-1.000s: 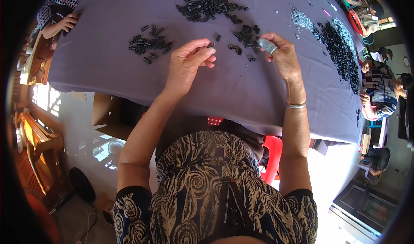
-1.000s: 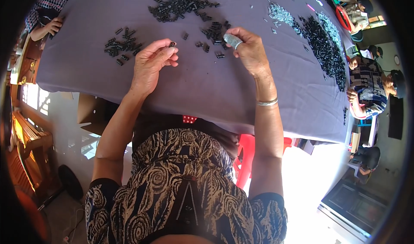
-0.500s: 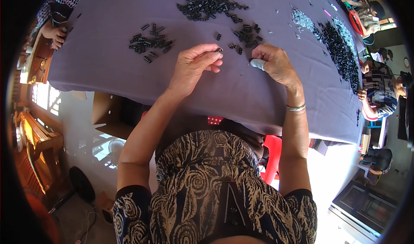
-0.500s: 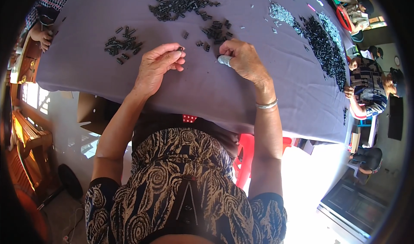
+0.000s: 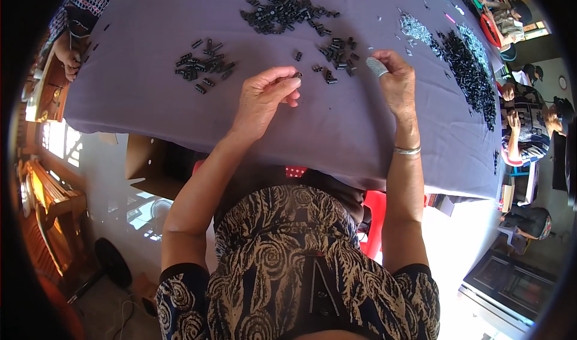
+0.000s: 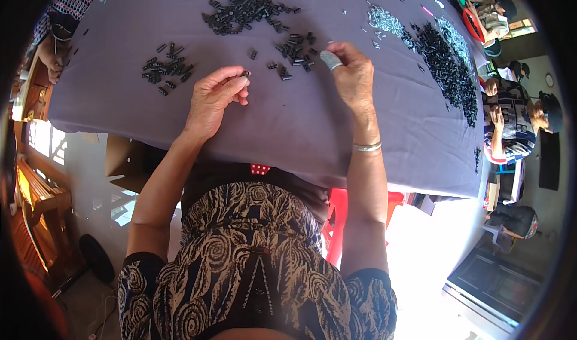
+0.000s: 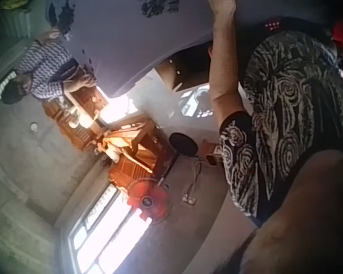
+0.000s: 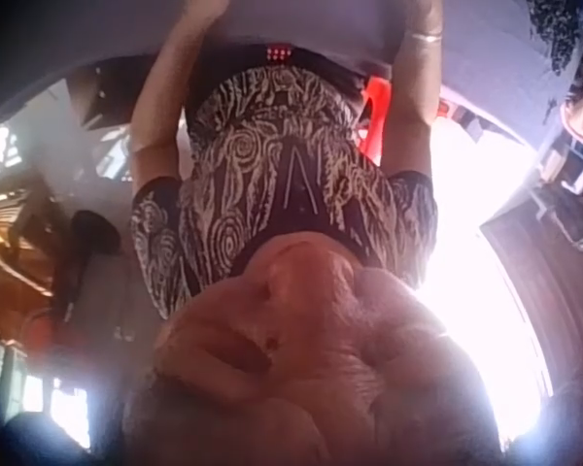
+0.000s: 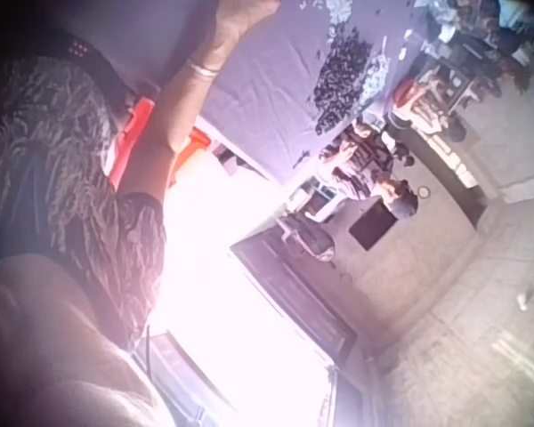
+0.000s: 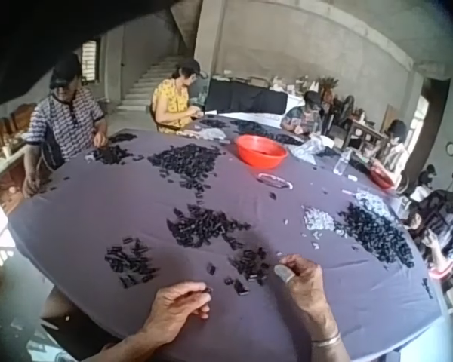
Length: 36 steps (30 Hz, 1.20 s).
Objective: Manually assembling small black plastic components at a workshop table.
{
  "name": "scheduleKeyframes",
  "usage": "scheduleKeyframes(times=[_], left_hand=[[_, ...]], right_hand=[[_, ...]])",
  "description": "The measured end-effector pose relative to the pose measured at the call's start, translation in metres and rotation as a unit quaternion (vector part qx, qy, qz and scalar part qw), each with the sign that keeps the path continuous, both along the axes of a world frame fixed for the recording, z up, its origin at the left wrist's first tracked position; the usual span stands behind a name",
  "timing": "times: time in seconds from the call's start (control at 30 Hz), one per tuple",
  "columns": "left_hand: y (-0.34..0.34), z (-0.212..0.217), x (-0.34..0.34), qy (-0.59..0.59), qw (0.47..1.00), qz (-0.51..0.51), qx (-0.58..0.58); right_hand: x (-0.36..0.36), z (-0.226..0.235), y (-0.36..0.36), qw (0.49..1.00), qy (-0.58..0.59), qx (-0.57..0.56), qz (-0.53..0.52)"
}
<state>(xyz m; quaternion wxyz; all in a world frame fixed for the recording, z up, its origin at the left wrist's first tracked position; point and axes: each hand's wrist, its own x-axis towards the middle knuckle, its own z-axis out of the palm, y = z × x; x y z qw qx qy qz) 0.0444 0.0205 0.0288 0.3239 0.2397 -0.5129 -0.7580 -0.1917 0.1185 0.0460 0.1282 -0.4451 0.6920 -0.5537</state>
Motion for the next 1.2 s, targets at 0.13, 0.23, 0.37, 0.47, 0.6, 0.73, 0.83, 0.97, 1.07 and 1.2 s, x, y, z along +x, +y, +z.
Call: scheduleKeyframes(times=[0.13, 0.23, 0.37, 0.47, 0.6, 0.73, 0.83, 0.97, 1.07, 1.2], left_hand=[[0.000, -0.003, -0.002, 0.024, 1.000, 0.003, -0.002], [0.000, -0.005, -0.001, 0.029, 1.000, 0.001, -0.008], [0.001, -0.004, -0.003, 0.024, 1.000, -0.001, -0.018], [0.002, -0.005, -0.003, 0.026, 0.999, 0.001, -0.023], [0.003, -0.005, -0.004, 0.025, 0.999, 0.000, -0.026], [0.003, -0.004, -0.004, 0.024, 0.999, -0.004, -0.024], [0.002, -0.005, -0.003, 0.027, 0.999, -0.007, -0.027], [0.002, -0.005, -0.003, 0.027, 0.999, 0.001, -0.025], [0.003, -0.004, -0.003, 0.038, 0.999, -0.004, -0.015], [0.001, -0.006, -0.004, 0.045, 0.999, -0.009, -0.024]], right_hand=[[-0.010, -0.004, 0.005, 0.999, 0.023, 0.035, 0.000], [-0.005, -0.002, 0.006, 0.996, 0.022, 0.091, 0.011], [0.002, -0.006, 0.000, 0.992, 0.073, 0.102, 0.013], [0.002, -0.008, -0.003, 0.985, 0.130, 0.110, 0.031], [0.004, -0.005, -0.006, 0.971, 0.190, 0.134, 0.050], [0.004, -0.007, -0.006, 0.968, 0.195, 0.151, 0.044], [0.004, -0.007, -0.002, 0.968, 0.201, 0.145, 0.033], [0.004, -0.007, 0.004, 0.984, 0.078, 0.145, 0.072], [0.003, -0.006, 0.006, 0.984, 0.057, 0.147, 0.086], [0.003, -0.005, 0.008, 0.983, 0.028, 0.156, 0.096]])
